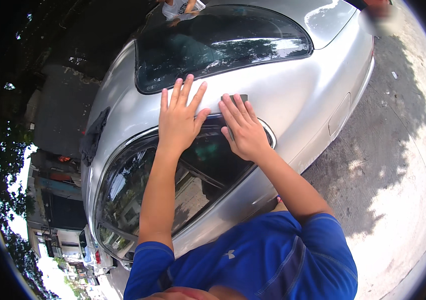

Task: The person sands the car exterior using sandpaper and wipes the surface with a cloth.

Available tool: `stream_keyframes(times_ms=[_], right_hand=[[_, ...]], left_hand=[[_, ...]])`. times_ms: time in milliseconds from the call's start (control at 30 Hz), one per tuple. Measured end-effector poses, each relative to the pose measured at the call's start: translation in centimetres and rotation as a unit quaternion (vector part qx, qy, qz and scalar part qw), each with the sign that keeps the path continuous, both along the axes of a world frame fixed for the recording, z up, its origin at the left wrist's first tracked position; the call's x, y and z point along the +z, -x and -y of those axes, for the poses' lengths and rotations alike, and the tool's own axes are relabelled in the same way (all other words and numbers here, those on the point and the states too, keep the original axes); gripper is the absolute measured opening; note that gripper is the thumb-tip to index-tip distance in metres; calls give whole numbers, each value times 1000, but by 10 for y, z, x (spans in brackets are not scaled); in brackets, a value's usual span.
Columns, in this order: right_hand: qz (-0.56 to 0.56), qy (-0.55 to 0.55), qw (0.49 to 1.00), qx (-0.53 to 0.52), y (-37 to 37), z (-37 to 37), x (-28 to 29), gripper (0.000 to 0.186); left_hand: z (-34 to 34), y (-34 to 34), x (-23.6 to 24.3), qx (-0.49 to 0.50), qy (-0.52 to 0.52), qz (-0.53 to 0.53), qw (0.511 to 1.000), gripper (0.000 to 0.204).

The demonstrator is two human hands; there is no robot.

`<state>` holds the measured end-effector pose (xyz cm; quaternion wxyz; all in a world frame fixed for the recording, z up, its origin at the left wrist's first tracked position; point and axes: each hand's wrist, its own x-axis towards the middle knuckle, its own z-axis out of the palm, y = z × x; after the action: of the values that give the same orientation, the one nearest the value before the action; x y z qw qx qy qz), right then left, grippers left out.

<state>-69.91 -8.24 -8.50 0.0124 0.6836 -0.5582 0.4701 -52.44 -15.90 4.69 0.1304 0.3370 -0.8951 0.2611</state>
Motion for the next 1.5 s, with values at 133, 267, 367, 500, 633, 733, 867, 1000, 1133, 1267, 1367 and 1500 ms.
stream_keyframes(times_ms=[133, 267, 367, 500, 633, 733, 867, 1000, 1133, 1267, 1367, 1500], right_hand=[[145, 9, 961, -235, 62, 51, -17, 61], [60, 42, 995, -61, -35, 36, 30, 62], [-39, 30, 998, -39, -25, 29, 34, 61], [124, -45, 959, -251, 81, 58, -28, 63], [148, -36, 958, -244, 68, 58, -32, 65], [141, -28, 966, -215, 34, 45, -21, 65], [78, -24, 991, -103, -28, 21, 17, 67], [-19, -9, 998, -57, -46, 20, 32, 62], [79, -46, 980, -179, 15, 29, -6, 63], [106, -41, 974, -198, 14, 33, -6, 65], [101, -19, 985, -142, -24, 35, 16, 66], [28, -4, 995, -91, -47, 35, 40, 65]], left_hand=[[-6, -91, 31, 127, 44, -52, 990, 61], [10, -197, 58, 242, 176, -140, 944, 68], [28, -251, 94, 367, 86, -318, 870, 88], [64, -273, 118, 393, -48, -280, 875, 82], [63, -237, 93, 357, 136, -262, 886, 67], [45, -189, 82, 223, 169, -229, 932, 42], [31, -101, 55, 8, 204, -205, 957, 27], [12, -15, 52, -141, 17, -191, 971, 74], [16, 7, 53, -40, 61, -121, 990, 61], [31, 22, 40, -82, 35, -173, 981, 44], [41, 42, 19, -167, 85, -179, 966, 26], [50, 37, 32, -177, 87, -223, 955, 23]])
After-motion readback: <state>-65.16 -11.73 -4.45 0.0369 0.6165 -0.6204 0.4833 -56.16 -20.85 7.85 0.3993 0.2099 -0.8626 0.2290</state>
